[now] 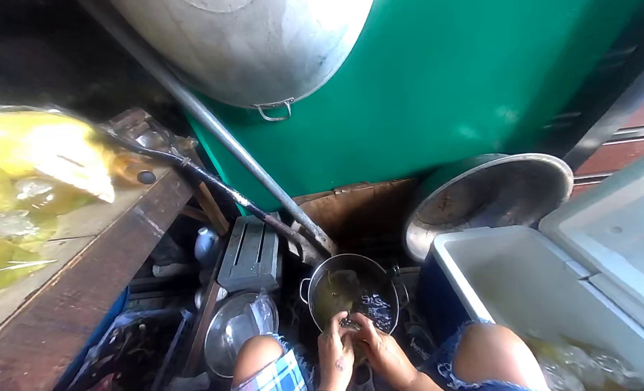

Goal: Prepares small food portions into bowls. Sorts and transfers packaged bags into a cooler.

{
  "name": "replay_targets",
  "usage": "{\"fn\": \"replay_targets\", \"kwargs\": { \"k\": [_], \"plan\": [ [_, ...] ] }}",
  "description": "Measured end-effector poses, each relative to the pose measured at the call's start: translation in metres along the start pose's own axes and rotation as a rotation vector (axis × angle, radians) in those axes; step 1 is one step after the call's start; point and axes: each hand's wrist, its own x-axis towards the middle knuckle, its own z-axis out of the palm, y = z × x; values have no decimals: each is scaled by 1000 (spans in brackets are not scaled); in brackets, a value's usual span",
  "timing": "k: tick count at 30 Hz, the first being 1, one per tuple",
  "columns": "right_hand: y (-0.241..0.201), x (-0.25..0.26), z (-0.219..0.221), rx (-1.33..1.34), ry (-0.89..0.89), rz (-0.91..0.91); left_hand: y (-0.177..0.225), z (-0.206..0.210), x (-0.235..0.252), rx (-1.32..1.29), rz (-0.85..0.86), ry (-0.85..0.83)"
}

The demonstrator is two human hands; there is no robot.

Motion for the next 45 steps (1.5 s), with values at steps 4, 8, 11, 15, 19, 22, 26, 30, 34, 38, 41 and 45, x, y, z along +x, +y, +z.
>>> {"fn": "replay_targets", "kwargs": {
  "k": [4,8,11,15,19,22,26,30,34,38,41,45],
  "plan": [
    [-1,4,-2,245,33,112,-7,3,-6,41,145,28],
    [-3,11,-14,451,-17,300,-10,-1,-6,86,192,-35],
    [-5,14,-18,467,-42,340,-8,5,-6,97,166,32],
    [-9,11,-9,352,28,340,2,16,-13,119,64,173],
    [-28,6,8,237,247,465,17,20,-16,138,-59,221],
    [-31,6,10,164,259,587,19,21,-16,136,-108,205],
    [-29,11,5,197,194,676,18,19,-14,136,-115,130],
    [-20,11,4,263,171,670,13,17,-8,110,-116,51],
    [-14,12,0,336,136,672,6,12,1,14,-133,-63],
    [-14,13,-2,388,131,677,-1,10,6,-96,-126,-120],
    [-11,14,0,398,130,698,-10,8,8,-196,-85,-153],
    [-5,11,-3,278,76,566,-15,9,9,-360,-105,-121]
  ]
}}
